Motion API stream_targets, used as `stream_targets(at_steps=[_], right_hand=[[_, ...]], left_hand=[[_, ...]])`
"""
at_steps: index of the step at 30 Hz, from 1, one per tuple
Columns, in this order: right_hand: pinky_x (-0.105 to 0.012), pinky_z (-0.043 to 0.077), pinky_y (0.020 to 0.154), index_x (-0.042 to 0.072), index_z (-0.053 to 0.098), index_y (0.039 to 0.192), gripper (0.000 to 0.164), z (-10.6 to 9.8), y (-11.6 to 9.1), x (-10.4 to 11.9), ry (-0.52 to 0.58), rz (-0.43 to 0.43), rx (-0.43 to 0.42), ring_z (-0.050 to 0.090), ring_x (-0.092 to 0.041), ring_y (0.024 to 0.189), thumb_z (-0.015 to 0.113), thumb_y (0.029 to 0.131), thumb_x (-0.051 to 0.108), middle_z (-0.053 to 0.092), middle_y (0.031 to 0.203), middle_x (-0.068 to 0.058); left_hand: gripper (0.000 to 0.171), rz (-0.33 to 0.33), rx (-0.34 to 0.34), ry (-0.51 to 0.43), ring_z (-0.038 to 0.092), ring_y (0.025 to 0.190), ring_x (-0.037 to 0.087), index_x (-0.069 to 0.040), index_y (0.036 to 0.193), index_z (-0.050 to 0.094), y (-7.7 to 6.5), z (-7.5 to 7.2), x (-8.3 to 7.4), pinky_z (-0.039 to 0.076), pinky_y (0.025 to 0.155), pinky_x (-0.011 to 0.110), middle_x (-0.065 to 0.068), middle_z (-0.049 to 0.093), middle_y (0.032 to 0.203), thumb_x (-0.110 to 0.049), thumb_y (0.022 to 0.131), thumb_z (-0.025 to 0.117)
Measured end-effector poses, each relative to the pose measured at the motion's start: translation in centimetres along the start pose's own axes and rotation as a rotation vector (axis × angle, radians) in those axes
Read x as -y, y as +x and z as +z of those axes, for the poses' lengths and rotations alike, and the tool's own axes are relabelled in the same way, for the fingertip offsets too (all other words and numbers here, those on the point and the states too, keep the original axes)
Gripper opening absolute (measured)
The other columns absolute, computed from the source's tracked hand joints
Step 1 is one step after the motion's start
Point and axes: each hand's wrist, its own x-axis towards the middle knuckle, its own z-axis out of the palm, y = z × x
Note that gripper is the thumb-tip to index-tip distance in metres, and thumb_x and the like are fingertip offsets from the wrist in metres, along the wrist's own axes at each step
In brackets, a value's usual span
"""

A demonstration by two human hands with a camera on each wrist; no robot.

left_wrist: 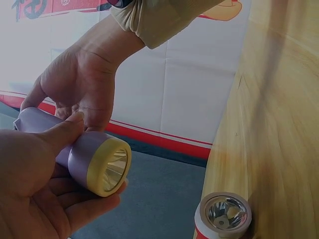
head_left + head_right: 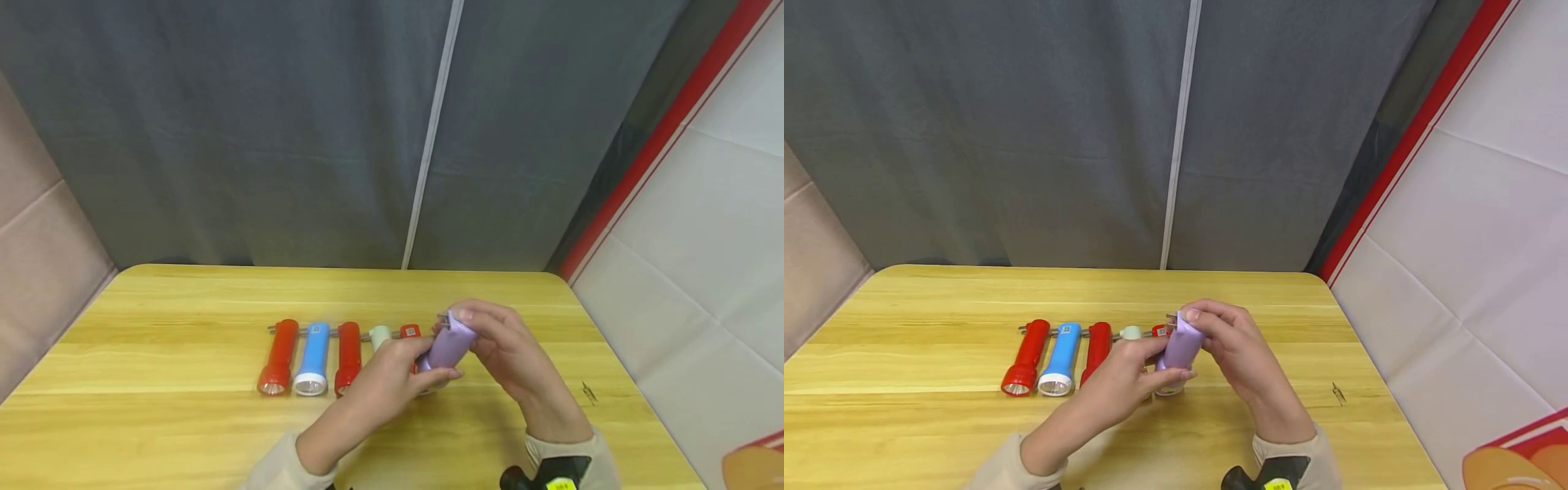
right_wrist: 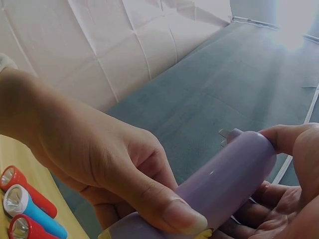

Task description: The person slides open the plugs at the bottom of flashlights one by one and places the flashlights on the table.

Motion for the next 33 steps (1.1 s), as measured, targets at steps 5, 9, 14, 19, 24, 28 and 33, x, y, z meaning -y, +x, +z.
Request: stream_targets(at_steps=[5,9,14,19,24,28,33], right_hand=[[-0.028,0.051,0.097,0.021,0.074,0.100,0.031,0.05,0.00,-0.03,0.001,-0.004,0.004,0.063,-0.012,0.104,0.045,0.105,0.011,0.072,0.102,0.009],[-0.028,0.051,0.097,0.021,0.074,0.100,0.030,0.02,0.00,-0.05,-0.001,0.001,0.018,0.061,-0.012,0.104,0.046,0.105,0.012,0.071,0.103,0.008],[-0.027,0.050,0.097,0.021,0.072,0.099,0.030,-0.03,0.00,-0.10,0.005,0.010,0.026,0.061,-0.012,0.103,0.045,0.105,0.012,0.070,0.102,0.008],[-0.028,0.050,0.099,0.021,0.073,0.104,0.032,0.12,-0.03,-0.12,0.005,-0.002,0.008,0.065,-0.010,0.104,0.041,0.109,0.017,0.073,0.102,0.008],[-0.028,0.053,0.097,0.020,0.072,0.111,0.037,0.18,0.02,-0.16,0.022,-0.046,0.018,0.069,-0.009,0.105,0.036,0.110,0.018,0.076,0.107,0.006],[-0.029,0.053,0.097,0.019,0.072,0.112,0.037,0.11,0.01,-0.17,0.004,-0.076,0.040,0.068,-0.009,0.104,0.035,0.110,0.016,0.075,0.108,0.007],[-0.029,0.053,0.097,0.020,0.073,0.111,0.038,0.02,-0.04,-0.12,0.002,-0.074,0.052,0.067,-0.008,0.103,0.035,0.109,0.015,0.073,0.107,0.008]], left_hand=[[0.042,-0.002,0.009,-0.005,0.062,0.075,0.005,-0.007,0.115,0.072,0.02,-0.01,-0.06,0.053,0.066,0.013,0.005,0.077,0.102,-0.038,0.088,0.076],[0.039,-0.004,0.010,-0.001,0.062,0.075,0.005,-0.008,0.114,0.073,0.00,-0.02,-0.09,0.053,0.066,0.014,0.005,0.076,0.101,-0.038,0.088,0.076],[0.040,0.009,0.007,0.016,0.062,0.078,0.005,-0.008,0.116,0.073,-0.01,-0.01,-0.06,0.052,0.068,0.013,0.005,0.077,0.104,-0.038,0.089,0.076],[0.041,0.016,0.003,0.002,0.061,0.073,0.005,-0.007,0.114,0.073,-0.08,-0.10,0.06,0.052,0.064,0.014,0.006,0.077,0.100,-0.040,0.090,0.074],[0.039,0.036,-0.016,-0.024,0.061,0.071,0.005,-0.006,0.111,0.073,-0.03,-0.24,0.19,0.053,0.064,0.015,0.006,0.077,0.097,-0.040,0.090,0.074],[0.038,0.046,-0.010,-0.033,0.061,0.071,0.003,-0.007,0.110,0.073,0.01,-0.22,0.27,0.053,0.064,0.015,0.006,0.077,0.097,-0.040,0.090,0.073],[0.038,0.041,0.000,-0.040,0.061,0.071,0.002,-0.008,0.109,0.074,-0.04,-0.21,0.24,0.053,0.064,0.015,0.005,0.077,0.097,-0.041,0.090,0.073]])
